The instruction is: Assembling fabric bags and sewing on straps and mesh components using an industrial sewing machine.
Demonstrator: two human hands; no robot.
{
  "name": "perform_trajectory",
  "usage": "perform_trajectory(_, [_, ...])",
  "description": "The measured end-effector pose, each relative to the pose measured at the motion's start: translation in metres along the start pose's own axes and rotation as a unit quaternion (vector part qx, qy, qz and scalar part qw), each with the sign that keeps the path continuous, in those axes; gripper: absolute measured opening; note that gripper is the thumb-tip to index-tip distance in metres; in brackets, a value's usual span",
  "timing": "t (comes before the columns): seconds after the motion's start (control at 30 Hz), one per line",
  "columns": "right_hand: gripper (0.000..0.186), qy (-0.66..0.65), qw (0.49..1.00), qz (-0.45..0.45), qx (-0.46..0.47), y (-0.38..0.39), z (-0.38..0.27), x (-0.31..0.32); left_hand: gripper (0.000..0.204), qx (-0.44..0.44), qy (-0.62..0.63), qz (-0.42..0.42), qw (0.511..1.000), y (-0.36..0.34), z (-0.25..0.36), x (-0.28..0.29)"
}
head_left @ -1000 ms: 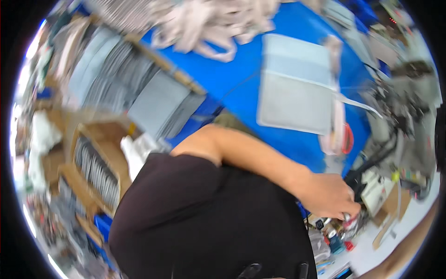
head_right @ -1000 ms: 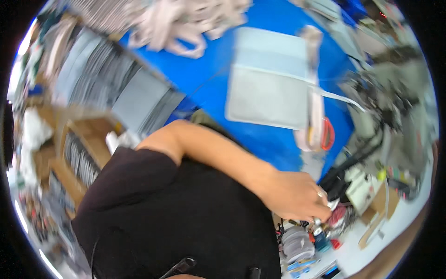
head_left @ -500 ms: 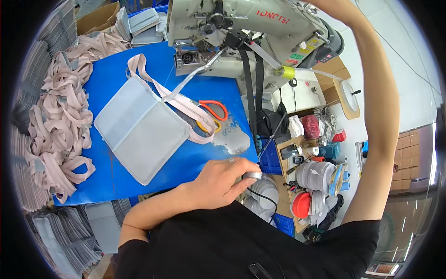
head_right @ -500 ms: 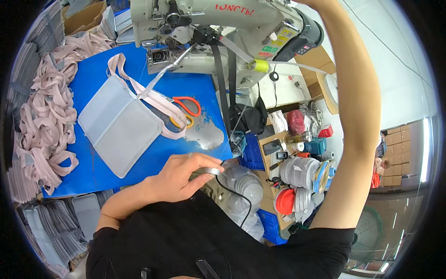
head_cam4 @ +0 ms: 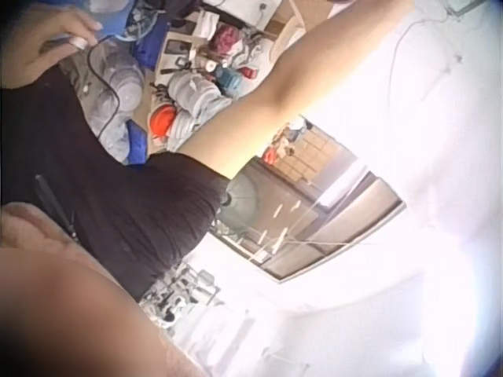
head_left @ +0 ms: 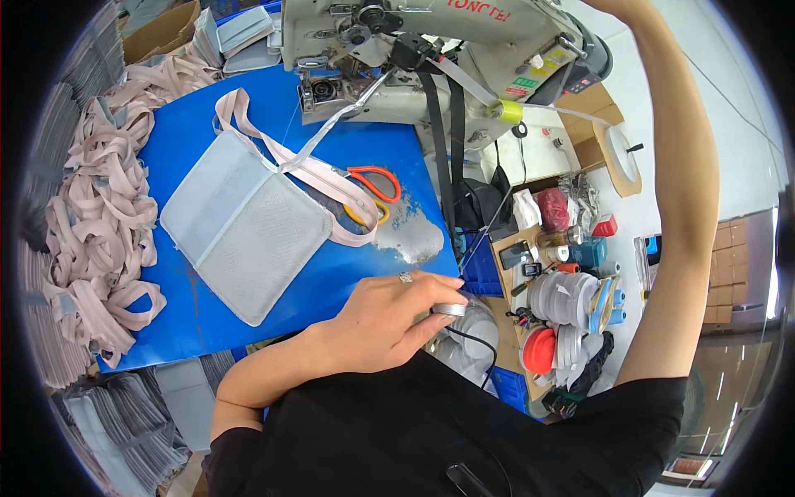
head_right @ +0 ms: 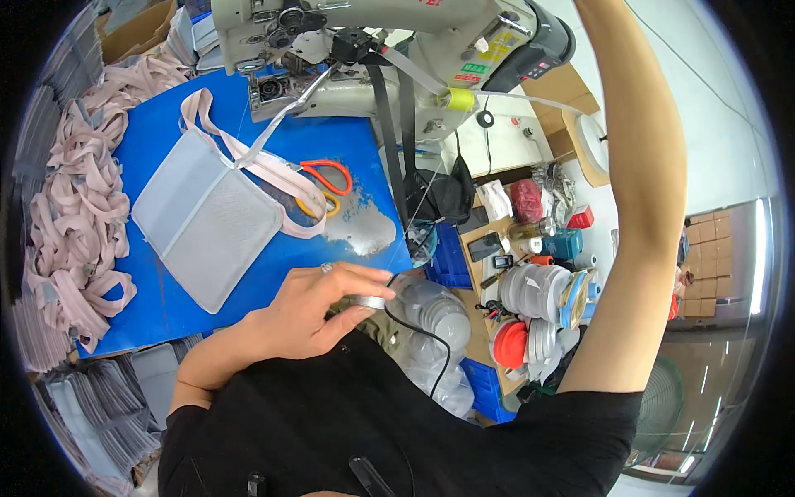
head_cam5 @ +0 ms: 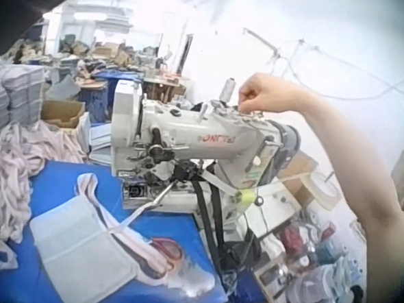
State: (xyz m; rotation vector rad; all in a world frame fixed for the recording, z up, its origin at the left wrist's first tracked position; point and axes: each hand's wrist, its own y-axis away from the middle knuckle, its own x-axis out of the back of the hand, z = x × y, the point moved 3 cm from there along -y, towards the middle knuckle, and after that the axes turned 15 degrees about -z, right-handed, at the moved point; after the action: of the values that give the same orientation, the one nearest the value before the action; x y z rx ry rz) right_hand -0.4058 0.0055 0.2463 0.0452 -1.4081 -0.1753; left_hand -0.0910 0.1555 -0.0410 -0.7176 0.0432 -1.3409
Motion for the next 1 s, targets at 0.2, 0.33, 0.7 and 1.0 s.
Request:
perform_trajectory(0.2, [0.019,-0.159,0.983,0.002,0.093,-0.009,0.003,-0.006,0.026,0.04,0.055,-0.047,0.997,-0.002,-0.002,0.002])
perform_trajectory(0.33, [0.019,-0.063,0.997,-0.014,0.031,-0.007,0.018,-0.007,0.027,0.039,0.075,-0.037,0.996,-0.002,0.0,0.004])
perform_trajectory(0.7, [0.015,-0.15,0.987,0.049,0.02,-0.005,0.007,-0.007,0.021,0.043,0.085,-0.018,0.995,-0.003,0.0,0.004])
perform_trajectory(1.0, [0.022,-0.103,0.994,0.031,-0.001,-0.004,0.002,-0.003,0.023,0.005,0.029,-0.036,0.999,-0.016,0.005,0.02])
